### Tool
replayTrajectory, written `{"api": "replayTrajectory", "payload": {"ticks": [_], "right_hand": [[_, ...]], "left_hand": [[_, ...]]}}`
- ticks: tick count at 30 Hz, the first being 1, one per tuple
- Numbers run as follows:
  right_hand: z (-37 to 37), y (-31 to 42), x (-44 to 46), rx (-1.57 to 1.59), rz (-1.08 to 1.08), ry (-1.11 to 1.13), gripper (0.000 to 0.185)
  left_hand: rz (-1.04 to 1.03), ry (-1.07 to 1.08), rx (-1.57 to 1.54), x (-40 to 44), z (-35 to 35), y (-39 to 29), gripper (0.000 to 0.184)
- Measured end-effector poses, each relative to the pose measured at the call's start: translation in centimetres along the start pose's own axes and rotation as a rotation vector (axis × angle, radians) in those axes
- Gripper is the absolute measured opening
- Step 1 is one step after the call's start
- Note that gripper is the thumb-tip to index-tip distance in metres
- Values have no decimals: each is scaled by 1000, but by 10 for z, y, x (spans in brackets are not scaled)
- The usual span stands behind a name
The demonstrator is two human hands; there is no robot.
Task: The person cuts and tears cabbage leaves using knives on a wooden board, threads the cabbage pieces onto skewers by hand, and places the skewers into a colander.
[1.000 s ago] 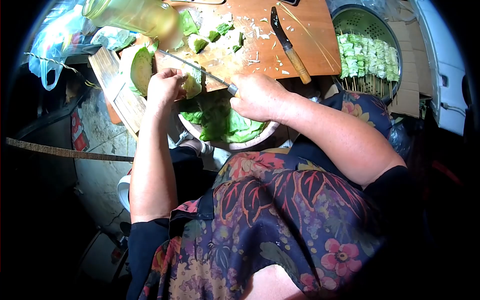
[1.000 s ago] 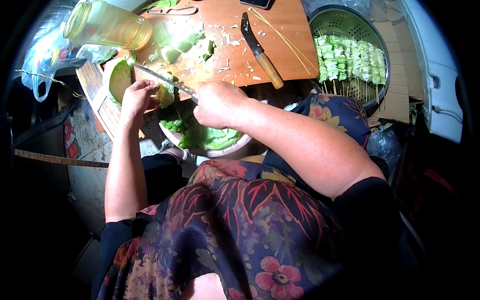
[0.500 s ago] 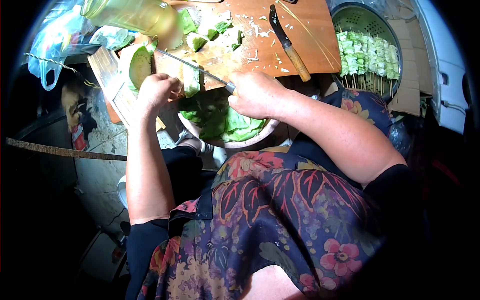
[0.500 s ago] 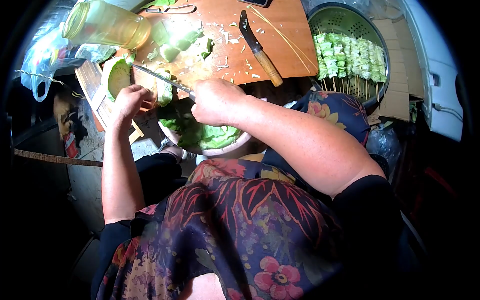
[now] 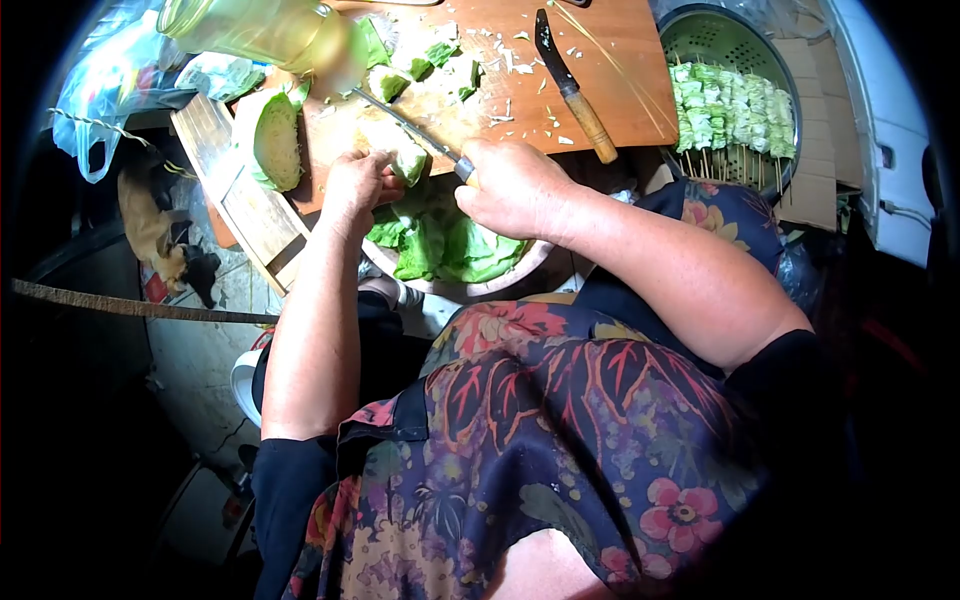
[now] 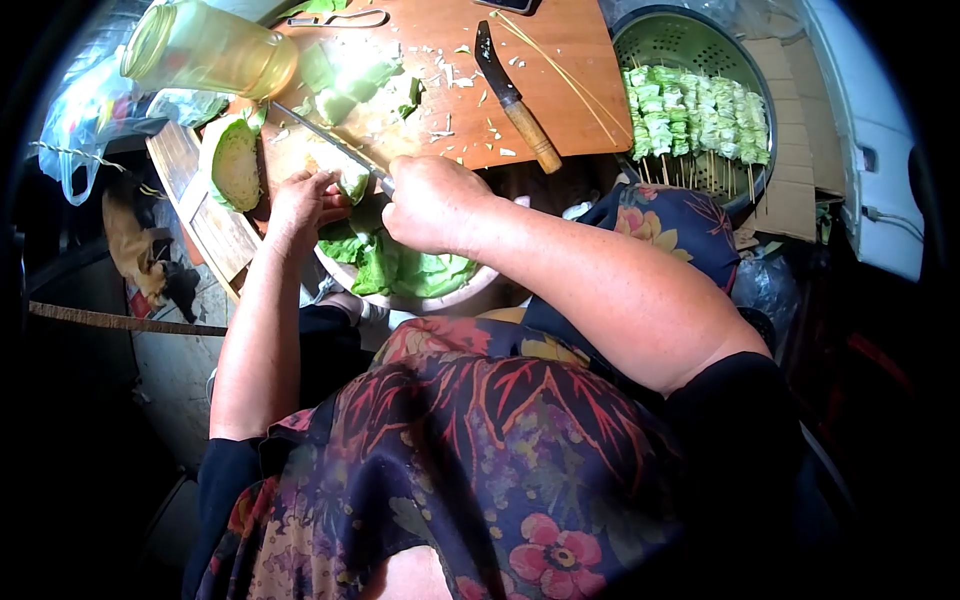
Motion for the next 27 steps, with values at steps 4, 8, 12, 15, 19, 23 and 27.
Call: {"api": "replayTrajectory", "payload": {"ticks": [4,8,12,15,19,23,27], "right_hand": [[-6,-3,-2,4,19,13,28],[-10,-1,-2,-2,57,-35,29],[-10,3,-4,24,57,2,30],[-11,6,-4,33,-21,74,29],[-15,11,2,39,-29,77,28],[-17,7,15,24,-25,105,29],[-25,-2,25,23,-45,71,31]], "left_hand": [[3,-42,-44,-9,-5,-4,18],[14,20,-88,-7,-8,-3,18],[29,41,-83,-3,-9,-3,18],[26,-22,-91,0,-7,-2,18],[35,-34,-62,5,-7,-3,17],[45,-54,-28,6,-5,-4,19],[31,-65,-26,1,-6,-7,21]]}}
Point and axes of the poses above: each hand's wrist, its own x-axis towards the middle knuckle, its own z-axis out of the back of the hand, y = z × x, the point moved 6 cm from there along x, towards the middle knuckle, and after that the axes turned 15 degrees about z, right-handed, at the moved point
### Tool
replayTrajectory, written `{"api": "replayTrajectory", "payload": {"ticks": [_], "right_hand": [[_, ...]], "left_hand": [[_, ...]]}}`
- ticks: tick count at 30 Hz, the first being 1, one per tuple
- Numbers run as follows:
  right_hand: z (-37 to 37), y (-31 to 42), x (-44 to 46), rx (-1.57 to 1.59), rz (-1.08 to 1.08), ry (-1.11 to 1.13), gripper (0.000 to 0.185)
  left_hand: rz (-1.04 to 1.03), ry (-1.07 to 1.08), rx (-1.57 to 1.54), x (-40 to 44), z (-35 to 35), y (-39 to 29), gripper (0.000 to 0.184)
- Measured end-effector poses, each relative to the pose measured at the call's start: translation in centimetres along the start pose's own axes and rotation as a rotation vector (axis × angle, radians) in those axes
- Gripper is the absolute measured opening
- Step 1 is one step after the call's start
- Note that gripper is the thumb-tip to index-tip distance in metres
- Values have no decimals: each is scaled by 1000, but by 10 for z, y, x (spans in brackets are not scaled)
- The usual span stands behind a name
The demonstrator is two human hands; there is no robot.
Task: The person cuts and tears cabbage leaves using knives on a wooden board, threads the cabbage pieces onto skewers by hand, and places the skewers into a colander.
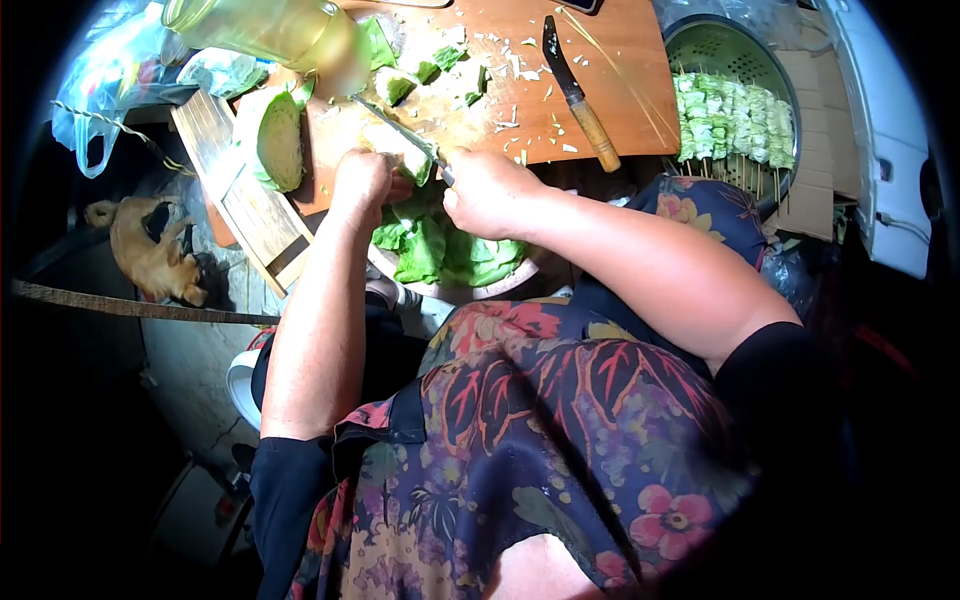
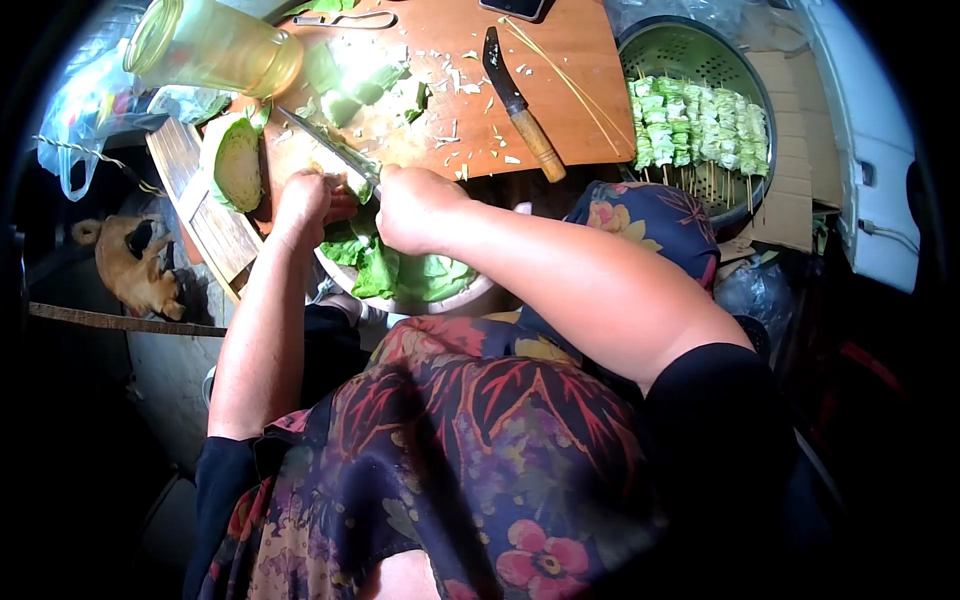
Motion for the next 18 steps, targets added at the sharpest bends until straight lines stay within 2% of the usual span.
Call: {"api": "replayTrajectory", "payload": {"ticks": [2,5,9,13,15,18], "right_hand": [[-5,-5,-1,-1,10,-31,31],[1,-5,-5,31,-3,-59,31],[6,-11,-13,31,-4,-97,32],[14,-8,-27,0,33,-131,28],[19,-3,-32,-58,121,-200,27],[22,1,-38,-81,141,-103,28]], "left_hand": [[65,28,54,5,1,4,22],[54,75,63,-8,2,0,27],[22,-58,232,-17,15,-13,27],[-61,-74,354,-16,20,-20,26],[-76,-44,359,-3,25,-22,24],[-138,-51,295,2,26,-22,22]]}}
Point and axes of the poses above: each hand's wrist, its own x-axis towards the middle knuckle, its own z-axis out of the back of the hand, y = z × x, the point moved 6 cm from there along x, towards the middle knuckle, and after that the axes turned 15 degrees about z, right-handed, at the moved point
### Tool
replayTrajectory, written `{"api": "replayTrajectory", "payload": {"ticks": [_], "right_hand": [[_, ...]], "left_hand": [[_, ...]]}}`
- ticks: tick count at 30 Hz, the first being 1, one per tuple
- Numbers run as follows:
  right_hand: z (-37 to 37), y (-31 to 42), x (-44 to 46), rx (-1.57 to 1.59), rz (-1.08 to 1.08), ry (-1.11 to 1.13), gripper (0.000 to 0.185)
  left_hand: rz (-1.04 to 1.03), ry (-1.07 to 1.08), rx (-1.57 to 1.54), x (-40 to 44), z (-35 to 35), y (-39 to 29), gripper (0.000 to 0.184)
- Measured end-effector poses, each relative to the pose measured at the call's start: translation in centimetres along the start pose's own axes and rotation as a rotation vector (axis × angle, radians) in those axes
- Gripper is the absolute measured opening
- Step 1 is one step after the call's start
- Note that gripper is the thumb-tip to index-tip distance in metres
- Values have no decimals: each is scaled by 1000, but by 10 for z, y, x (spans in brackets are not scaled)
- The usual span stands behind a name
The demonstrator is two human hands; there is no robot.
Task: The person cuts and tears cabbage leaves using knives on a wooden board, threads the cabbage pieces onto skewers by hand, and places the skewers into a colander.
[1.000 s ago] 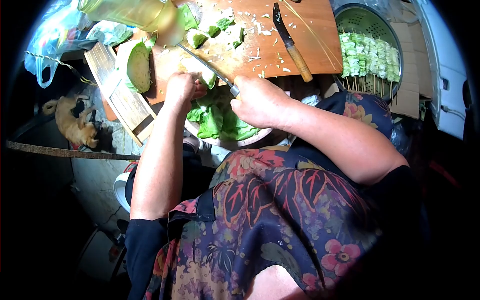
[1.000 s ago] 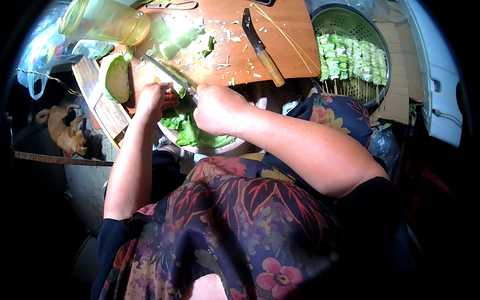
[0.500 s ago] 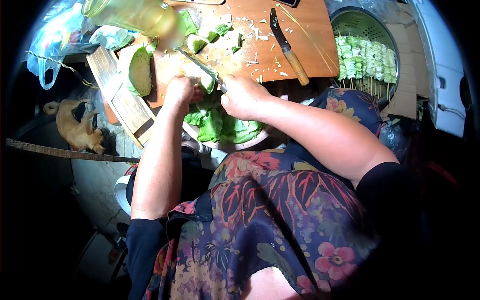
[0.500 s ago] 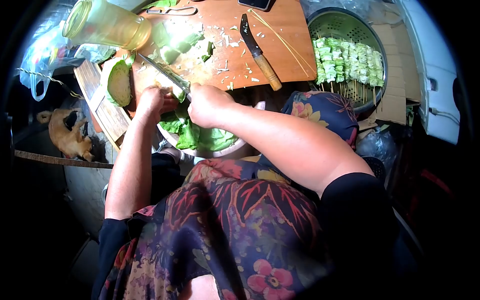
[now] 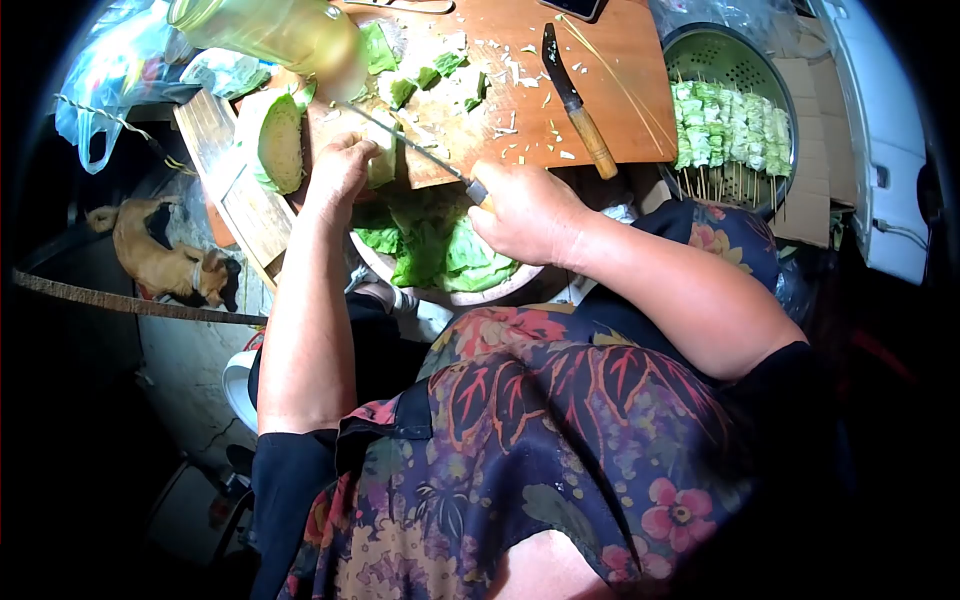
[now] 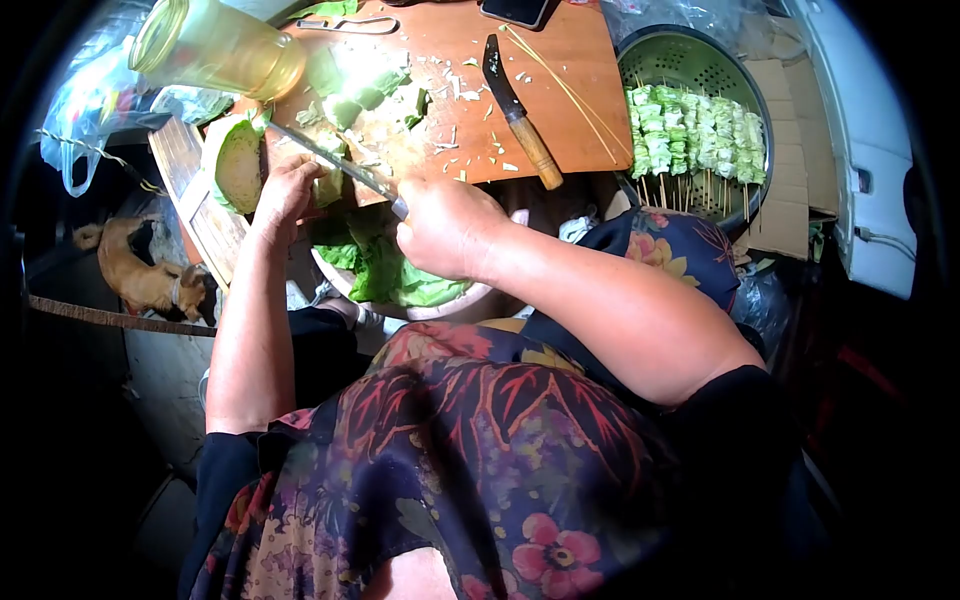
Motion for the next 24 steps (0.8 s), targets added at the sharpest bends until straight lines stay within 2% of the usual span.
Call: {"api": "replayTrajectory", "payload": {"ticks": [5,11,18,24], "right_hand": [[-2,1,0,-36,40,68,28],[5,6,6,-66,22,124,28],[13,11,14,-62,-10,192,25],[14,18,30,-131,-34,269,25]], "left_hand": [[-92,-150,-189,13,4,1,12],[-30,-224,-207,-9,5,-11,6],[24,-223,-209,1,9,-3,8],[-48,-188,-209,12,12,-1,11]]}}
Point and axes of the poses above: each hand's wrist, its own x-axis towards the middle knuckle, its own z-axis out of the back of the hand, y = z × x, the point moved 6 cm from there along x, towards the middle knuckle, and after that the axes turned 15 degrees about z, right-handed, at the moved point
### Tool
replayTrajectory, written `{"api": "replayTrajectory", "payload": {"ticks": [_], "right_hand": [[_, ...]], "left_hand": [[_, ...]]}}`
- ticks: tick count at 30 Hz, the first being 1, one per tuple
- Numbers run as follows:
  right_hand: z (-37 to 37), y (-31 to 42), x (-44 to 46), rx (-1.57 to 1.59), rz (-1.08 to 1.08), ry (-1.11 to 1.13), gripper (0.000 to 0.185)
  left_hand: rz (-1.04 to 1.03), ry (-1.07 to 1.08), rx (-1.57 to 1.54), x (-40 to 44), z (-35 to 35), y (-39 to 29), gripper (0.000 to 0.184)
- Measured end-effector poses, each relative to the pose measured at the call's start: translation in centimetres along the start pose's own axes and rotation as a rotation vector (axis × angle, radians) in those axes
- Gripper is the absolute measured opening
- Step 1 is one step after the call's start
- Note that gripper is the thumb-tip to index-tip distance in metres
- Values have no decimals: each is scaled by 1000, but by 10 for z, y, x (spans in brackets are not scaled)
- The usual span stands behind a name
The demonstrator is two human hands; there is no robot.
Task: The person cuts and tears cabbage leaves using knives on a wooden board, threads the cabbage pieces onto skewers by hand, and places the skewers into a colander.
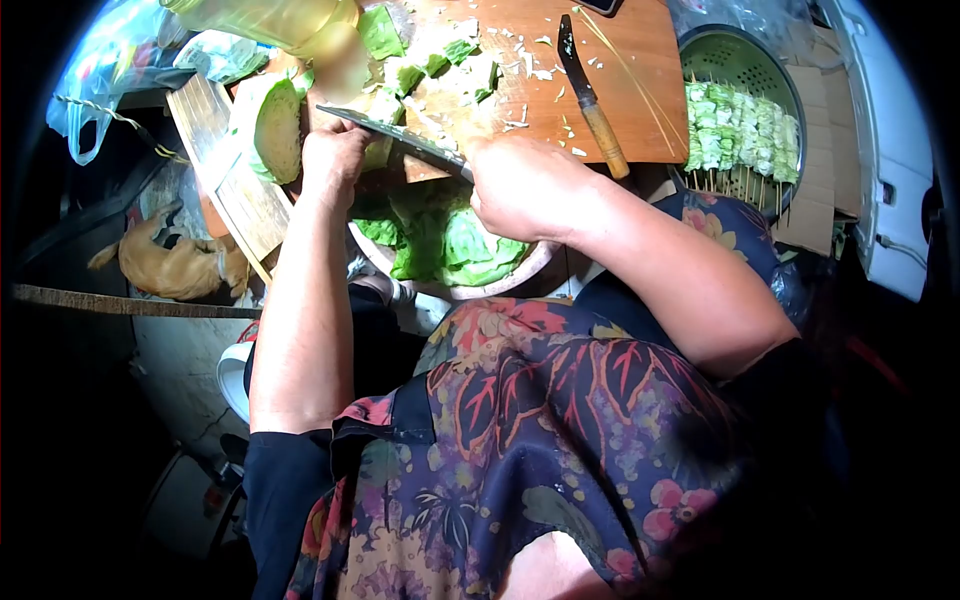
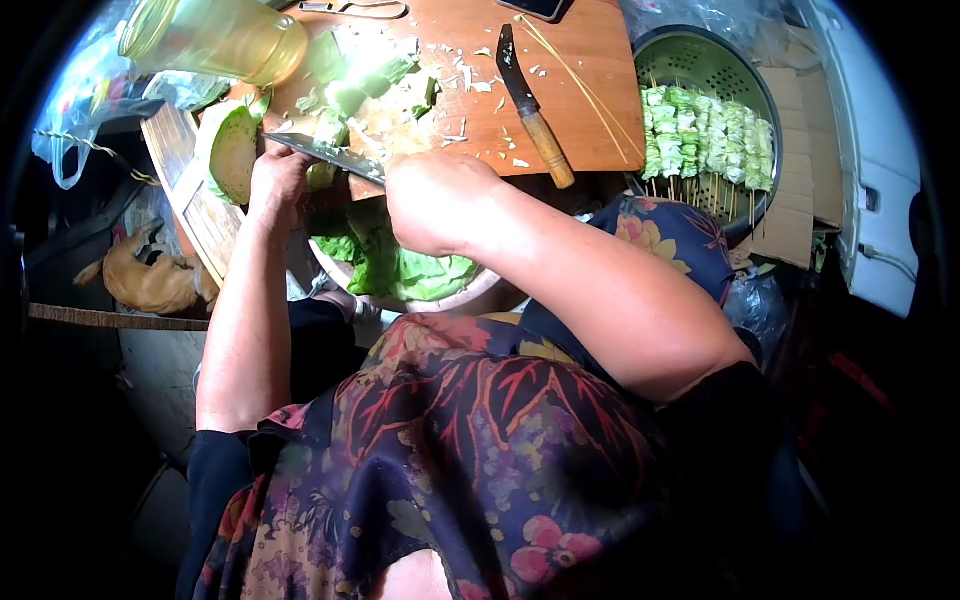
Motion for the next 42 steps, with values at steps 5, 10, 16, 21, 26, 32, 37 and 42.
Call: {"api": "replayTrajectory", "payload": {"ticks": [5,10,16,21,26,32,37,42], "right_hand": [[-5,-3,20,-20,-10,64,26],[-21,-20,26,-44,21,-69,29],[-24,-25,22,-24,33,-73,35],[-12,-11,10,-31,66,-107,33],[-6,4,-7,5,83,-116,29],[-10,-3,-11,37,64,-20,27],[-5,-2,-2,27,99,10,28],[-7,-1,15,14,-8,141,25]], "left_hand": [[11,61,-8,10,1,6,14],[0,36,29,1,4,7,16],[183,66,-6,-30,10,8,29],[212,98,-136,-31,7,21,24],[143,74,-235,-18,4,26,15],[164,53,-278,-16,0,29,13],[171,71,-264,-18,0,26,13],[196,95,-251,-13,0,28,12]]}}
Point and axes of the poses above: each hand's wrist, its own x-axis towards the middle knuckle, its own z-axis out of the back of the hand, y = z × x, the point moved 6 cm from there along x, towards the middle knuckle, and after that the axes turned 15 degrees about z, right-handed, at the moved point
